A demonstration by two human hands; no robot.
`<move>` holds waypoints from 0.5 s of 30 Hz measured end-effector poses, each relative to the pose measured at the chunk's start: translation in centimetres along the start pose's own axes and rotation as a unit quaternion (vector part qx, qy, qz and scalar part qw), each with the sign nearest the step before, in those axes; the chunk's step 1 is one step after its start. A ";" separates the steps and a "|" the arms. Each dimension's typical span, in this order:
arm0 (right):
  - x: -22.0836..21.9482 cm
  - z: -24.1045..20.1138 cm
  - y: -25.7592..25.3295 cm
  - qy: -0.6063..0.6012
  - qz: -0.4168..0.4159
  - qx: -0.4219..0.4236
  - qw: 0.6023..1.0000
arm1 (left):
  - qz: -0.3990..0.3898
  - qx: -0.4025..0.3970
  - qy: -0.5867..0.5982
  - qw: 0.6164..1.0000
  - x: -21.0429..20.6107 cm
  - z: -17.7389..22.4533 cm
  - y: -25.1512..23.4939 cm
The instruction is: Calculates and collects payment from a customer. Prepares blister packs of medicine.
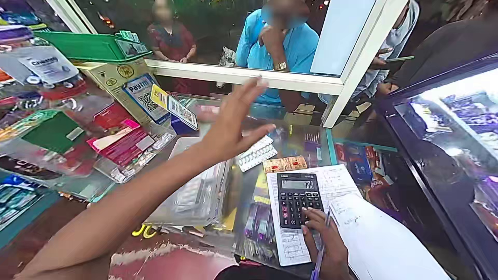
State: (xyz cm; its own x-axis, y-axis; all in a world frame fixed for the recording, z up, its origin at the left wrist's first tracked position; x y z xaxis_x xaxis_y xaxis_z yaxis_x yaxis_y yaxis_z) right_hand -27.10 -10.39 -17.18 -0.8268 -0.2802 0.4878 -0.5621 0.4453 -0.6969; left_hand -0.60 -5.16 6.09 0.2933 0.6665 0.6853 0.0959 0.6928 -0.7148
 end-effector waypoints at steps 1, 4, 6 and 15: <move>0.0 0.0 -0.1 0.002 -0.003 0.000 1.000 | -0.055 0.025 -0.020 0.998 -3.7 -1.6 1.3; -0.3 0.5 -0.4 0.002 -0.008 0.012 1.000 | -0.240 0.106 -0.034 0.964 -13.0 -5.8 5.1; -0.5 0.9 -0.5 -0.005 -0.008 0.016 1.000 | -0.241 0.076 -0.081 0.964 -14.4 -6.3 5.2; -0.6 1.0 -0.4 -0.014 -0.021 -0.010 1.000 | -0.280 0.130 -0.101 0.946 -18.1 -8.4 7.5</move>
Point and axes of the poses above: each hand's wrist, its own y-axis away from the middle knuckle, its own x-axis out of the back of the hand, z = x × y, the point moved 8 cm from there along -y, towards the middle knuckle, and after that the axes turned 4 degrees about -z, right-handed, at the moved point
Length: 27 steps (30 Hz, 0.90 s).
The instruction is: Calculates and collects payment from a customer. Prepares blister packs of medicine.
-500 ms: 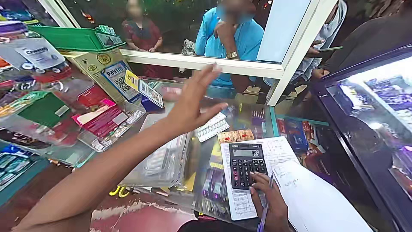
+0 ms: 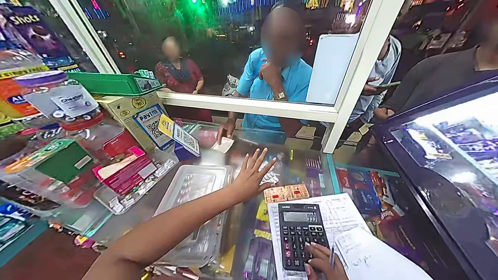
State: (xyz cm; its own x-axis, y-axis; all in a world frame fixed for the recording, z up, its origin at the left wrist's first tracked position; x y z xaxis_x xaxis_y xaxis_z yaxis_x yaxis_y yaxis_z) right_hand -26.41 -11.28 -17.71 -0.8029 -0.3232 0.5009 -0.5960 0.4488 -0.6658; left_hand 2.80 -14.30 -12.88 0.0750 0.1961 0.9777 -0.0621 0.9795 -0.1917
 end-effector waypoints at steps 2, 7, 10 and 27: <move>0.0 -0.1 0.0 -0.001 0.003 0.001 1.000 | -0.023 0.026 0.011 0.999 -0.2 -0.4 0.1; -0.2 -0.2 0.0 0.013 -0.002 0.010 1.000 | -0.061 0.056 0.018 0.996 -0.6 -0.7 0.7; -0.2 -0.1 0.1 0.017 -0.008 0.008 1.000 | -0.074 0.079 0.034 0.994 -1.1 -1.6 1.1; 0.3 -0.2 0.0 0.028 0.004 0.001 1.000 | -0.213 0.101 0.065 0.970 -4.3 -2.0 1.8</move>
Point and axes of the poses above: each hand's wrist, its own y-axis away from the middle knuckle, its own x-axis out of the back of the hand, z = x × y, the point moved 8 cm from there along -y, towards the middle knuckle, and after that the axes turned 4 degrees about -z, right-handed, at the moved point
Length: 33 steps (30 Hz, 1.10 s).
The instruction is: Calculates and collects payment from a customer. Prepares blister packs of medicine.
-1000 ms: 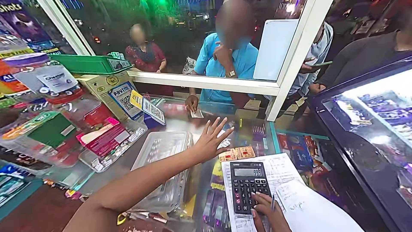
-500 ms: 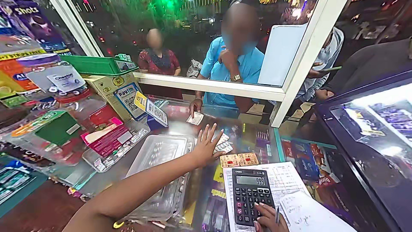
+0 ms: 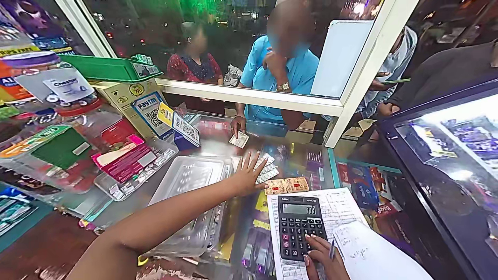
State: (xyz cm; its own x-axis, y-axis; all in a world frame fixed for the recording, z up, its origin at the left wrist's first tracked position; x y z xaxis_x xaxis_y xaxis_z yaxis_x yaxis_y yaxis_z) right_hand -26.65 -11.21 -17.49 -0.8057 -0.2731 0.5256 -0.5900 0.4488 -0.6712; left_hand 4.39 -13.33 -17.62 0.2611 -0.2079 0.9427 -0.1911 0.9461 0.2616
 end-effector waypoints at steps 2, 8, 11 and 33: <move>0.1 0.0 0.1 -0.001 0.000 -0.003 1.000 | -0.011 0.002 0.003 1.000 -0.2 0.1 0.0; 0.3 -0.3 0.0 0.007 0.003 -0.008 1.000 | 0.095 -0.053 -0.004 0.994 1.8 1.4 0.8; 0.6 -0.6 0.1 0.022 0.008 -0.003 1.000 | 0.267 -0.155 -0.044 0.950 4.4 3.8 2.4; 0.9 -0.5 0.3 0.046 0.030 -0.018 0.998 | 0.152 -0.153 -0.020 0.976 2.4 3.2 1.3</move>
Point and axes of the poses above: each hand's wrist, its own y-axis away from the middle knuckle, its own x-axis out of the back of the hand, z = x × y, the point moved 8 cm from there along -y, towards the middle knuckle, and after that the axes turned 4 degrees about -z, right-handed, at the moved point
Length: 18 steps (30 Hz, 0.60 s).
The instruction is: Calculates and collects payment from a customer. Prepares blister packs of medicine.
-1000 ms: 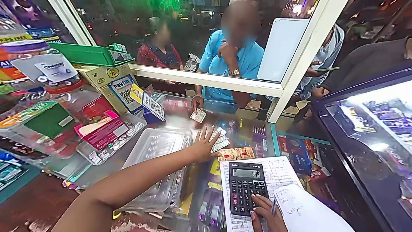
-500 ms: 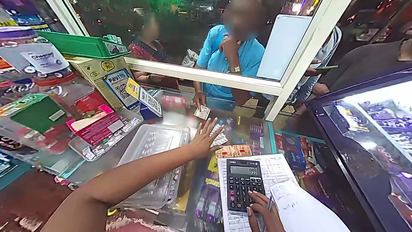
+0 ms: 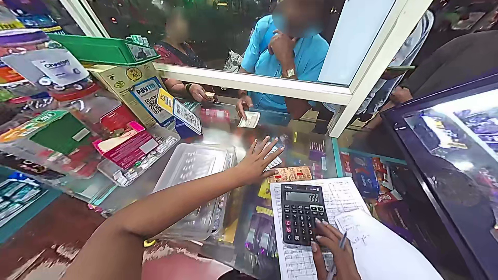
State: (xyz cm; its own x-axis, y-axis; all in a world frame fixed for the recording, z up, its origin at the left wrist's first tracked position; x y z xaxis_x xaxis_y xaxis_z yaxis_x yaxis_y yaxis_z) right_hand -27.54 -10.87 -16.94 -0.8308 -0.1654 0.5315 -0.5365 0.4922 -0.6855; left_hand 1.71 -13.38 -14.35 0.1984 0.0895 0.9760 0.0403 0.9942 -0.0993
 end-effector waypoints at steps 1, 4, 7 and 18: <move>0.1 0.2 0.0 0.013 0.003 -0.013 1.000 | -0.038 0.012 0.012 0.999 -0.8 -0.3 0.1; -0.2 1.1 -0.2 0.020 -0.008 -0.049 0.999 | -0.101 0.039 0.023 0.994 -2.1 -1.1 0.1; -0.4 0.9 -0.1 0.005 -0.013 -0.027 1.000 | -0.057 0.022 0.012 0.998 -1.4 -0.8 -0.2; -1.5 -1.0 -0.1 0.063 -0.036 0.087 0.994 | -0.248 0.148 0.038 0.957 -4.3 -2.7 1.0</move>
State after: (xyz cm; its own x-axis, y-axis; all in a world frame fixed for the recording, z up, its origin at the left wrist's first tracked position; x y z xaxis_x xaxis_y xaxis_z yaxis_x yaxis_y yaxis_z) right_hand -26.12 -9.81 -17.21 -0.7699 -0.0806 0.6330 -0.6205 0.3264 -0.7131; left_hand 3.57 -12.96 -19.16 0.2986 -0.3912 0.8705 -0.1279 0.8875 0.4426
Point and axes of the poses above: each hand's wrist, its own y-axis away from the middle knuckle, its own x-axis out of the back of the hand, z = x × y, the point moved 8 cm from there along -y, towards the middle knuckle, and after that the axes turned 4 degrees about -z, right-handed, at the moved point
